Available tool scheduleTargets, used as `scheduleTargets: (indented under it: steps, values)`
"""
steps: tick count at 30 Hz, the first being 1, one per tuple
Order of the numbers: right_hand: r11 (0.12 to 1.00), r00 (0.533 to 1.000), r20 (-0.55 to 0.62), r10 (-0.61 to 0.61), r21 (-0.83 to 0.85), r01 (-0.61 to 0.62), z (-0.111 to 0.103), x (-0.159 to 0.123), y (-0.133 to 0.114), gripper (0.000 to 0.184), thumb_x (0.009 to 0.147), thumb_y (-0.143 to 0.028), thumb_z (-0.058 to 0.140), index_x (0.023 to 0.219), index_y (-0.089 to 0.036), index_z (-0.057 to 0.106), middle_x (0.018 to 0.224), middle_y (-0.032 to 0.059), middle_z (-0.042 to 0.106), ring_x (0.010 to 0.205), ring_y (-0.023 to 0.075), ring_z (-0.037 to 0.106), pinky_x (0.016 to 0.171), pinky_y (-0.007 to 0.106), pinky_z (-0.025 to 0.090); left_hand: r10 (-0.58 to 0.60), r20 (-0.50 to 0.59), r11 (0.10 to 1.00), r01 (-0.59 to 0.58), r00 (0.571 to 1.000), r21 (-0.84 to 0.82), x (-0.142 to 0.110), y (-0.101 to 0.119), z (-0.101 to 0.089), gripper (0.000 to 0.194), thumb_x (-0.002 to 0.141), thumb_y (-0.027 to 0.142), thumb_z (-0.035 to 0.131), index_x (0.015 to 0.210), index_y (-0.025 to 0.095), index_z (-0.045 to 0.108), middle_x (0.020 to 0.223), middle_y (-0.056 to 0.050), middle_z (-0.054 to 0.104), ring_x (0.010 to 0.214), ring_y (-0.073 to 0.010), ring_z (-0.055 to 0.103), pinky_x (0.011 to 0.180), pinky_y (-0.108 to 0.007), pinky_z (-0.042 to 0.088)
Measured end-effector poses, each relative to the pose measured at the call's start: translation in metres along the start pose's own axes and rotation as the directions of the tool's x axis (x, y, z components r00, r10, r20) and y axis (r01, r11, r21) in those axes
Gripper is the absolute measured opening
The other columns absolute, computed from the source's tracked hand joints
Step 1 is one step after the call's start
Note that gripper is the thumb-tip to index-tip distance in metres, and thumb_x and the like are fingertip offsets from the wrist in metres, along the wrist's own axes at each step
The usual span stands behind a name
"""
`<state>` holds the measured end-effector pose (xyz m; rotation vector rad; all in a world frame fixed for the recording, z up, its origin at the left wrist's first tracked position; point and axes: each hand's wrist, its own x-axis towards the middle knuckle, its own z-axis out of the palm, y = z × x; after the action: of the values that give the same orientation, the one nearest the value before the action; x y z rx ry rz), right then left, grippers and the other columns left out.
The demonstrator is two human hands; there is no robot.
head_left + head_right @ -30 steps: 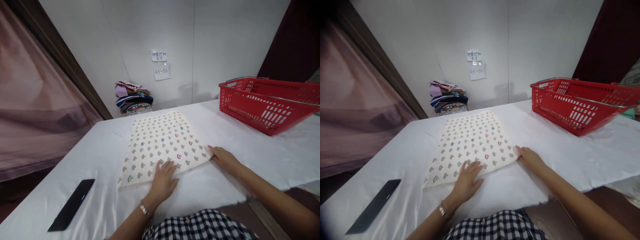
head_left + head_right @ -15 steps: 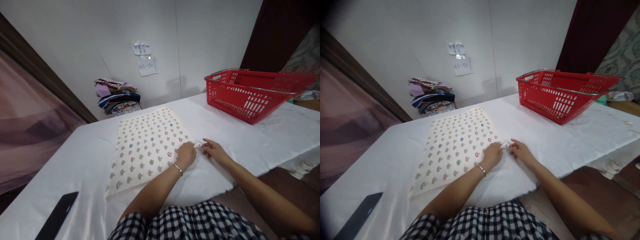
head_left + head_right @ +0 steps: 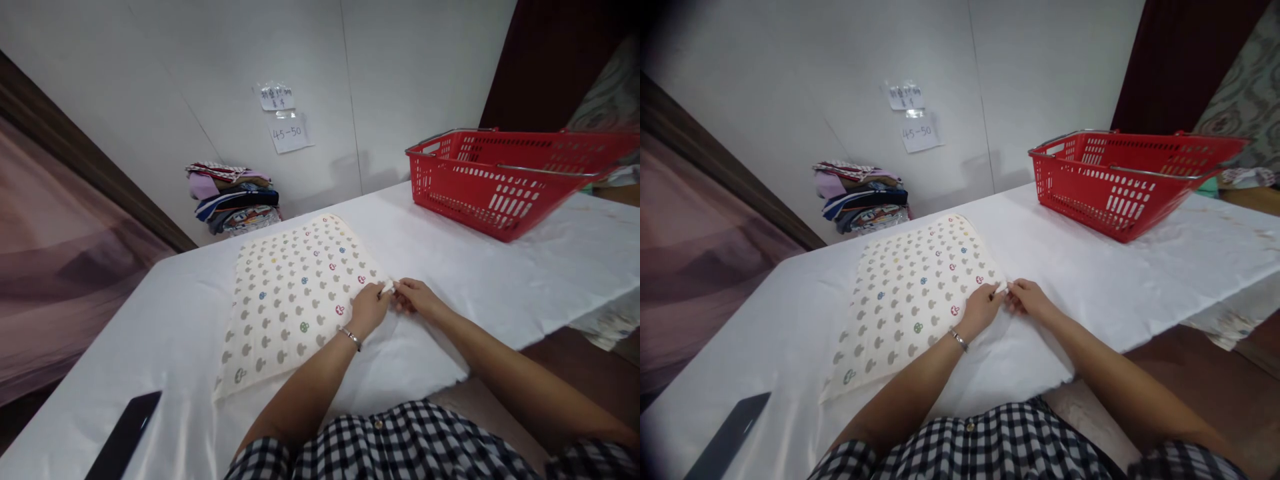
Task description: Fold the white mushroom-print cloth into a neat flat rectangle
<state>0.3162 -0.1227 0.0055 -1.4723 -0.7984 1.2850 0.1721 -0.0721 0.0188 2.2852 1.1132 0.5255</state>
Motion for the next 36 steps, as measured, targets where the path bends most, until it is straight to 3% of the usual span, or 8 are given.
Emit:
scheduleTargets:
  steps: [4,8,13,20,26,30,33,36]
  values:
    - [0.998,0.998,0.013,-0.066,0.008,0.066,0.002,-0.008,0.001,0.034,0.076,-0.053,0.061,0.074,-0.019,0.054,0.061,-0.0003,0.063,0.042,0.0079,0.050,0.038,0.020,0.034,-0.025,-0.087,0.990,0.013,0.996,-0.141,0.003,0.002,-0.008,0.026,0.090,0.031,0.044,0.080,0.020,0.065,0.080,-0.002,0.063,0.077,-0.0142,0.056,0.071,-0.025,0.042]
    - [0.995,0.993,0.063,-0.099,0.001,0.099,0.001,-0.016,-0.003,0.037,0.078,-0.055,0.057,0.071,-0.018,0.054,0.051,-0.0016,0.059,0.039,0.0071,0.043,0.039,0.020,0.030,0.003,-0.199,0.991,-0.029,0.980,-0.129,0.002,0.011,-0.014,0.026,0.093,0.031,0.042,0.086,0.020,0.065,0.084,-0.002,0.063,0.082,-0.0139,0.056,0.075,-0.025,0.043]
    - [0.991,0.989,0.076,-0.125,0.055,0.121,-0.003,-0.014,0.002,0.035,0.080,-0.052,0.055,0.072,-0.018,0.054,0.049,-0.0015,0.056,0.040,0.0081,0.044,0.040,0.021,0.028,0.147,-0.117,0.989,-0.147,0.982,0.007,-0.004,0.016,-0.004,0.026,0.088,0.022,0.049,0.111,0.021,0.061,0.103,-0.004,0.064,0.096,-0.0164,0.057,0.085,-0.028,0.043]
    - [0.978,0.987,0.078,-0.143,0.164,0.129,-0.007,-0.009,0.005,0.031,0.078,-0.048,0.058,0.070,-0.019,0.053,0.052,-0.0010,0.057,0.045,0.0098,0.048,0.041,0.022,0.029,0.216,-0.043,0.950,-0.200,0.975,0.238,-0.008,0.018,-0.005,0.027,0.093,0.025,0.041,0.113,0.021,0.058,0.102,-0.004,0.064,0.096,-0.0174,0.057,0.079,-0.028,0.044]
    - [0.985,0.984,0.110,-0.140,0.118,0.127,-0.008,-0.011,0.005,0.034,0.081,-0.051,0.055,0.070,-0.018,0.054,0.052,-0.0004,0.057,0.044,0.0094,0.047,0.042,0.022,0.027,0.247,-0.053,0.930,-0.221,0.968,0.295,-0.009,0.020,-0.005,0.028,0.095,0.027,0.037,0.114,0.021,0.056,0.102,-0.002,0.063,0.094,-0.0159,0.057,0.078,-0.027,0.045]
    - [0.982,0.976,0.142,-0.163,0.117,0.147,-0.009,-0.009,0.007,0.042,0.084,-0.057,0.049,0.070,-0.018,0.055,0.054,0.0010,0.058,0.045,0.0096,0.046,0.043,0.023,0.030,0.244,0.005,0.908,-0.230,0.970,0.351,-0.010,0.021,-0.003,0.027,0.094,0.027,0.039,0.115,0.021,0.055,0.102,-0.003,0.062,0.092,-0.0171,0.056,0.076,-0.028,0.045]
    - [0.990,0.986,0.091,-0.141,0.043,0.138,-0.007,-0.008,0.007,0.044,0.080,-0.061,0.053,0.068,-0.018,0.054,0.051,-0.0002,0.056,0.043,0.0092,0.045,0.041,0.023,0.029,0.248,0.047,0.899,-0.248,0.968,0.362,-0.011,0.022,-0.002,0.024,0.093,0.025,0.039,0.109,0.019,0.056,0.100,-0.004,0.061,0.089,-0.0172,0.056,0.076,-0.029,0.046]
    - [0.992,0.992,0.033,-0.125,0.017,0.124,-0.004,-0.007,0.007,0.041,0.077,-0.057,0.057,0.066,-0.018,0.052,0.051,-0.0009,0.055,0.042,0.0087,0.045,0.040,0.022,0.026,0.280,0.035,0.901,-0.275,0.959,0.335,-0.015,0.021,0.000,0.029,0.089,0.022,0.042,0.116,0.019,0.052,0.104,-0.004,0.059,0.091,-0.0178,0.054,0.079,-0.031,0.046]
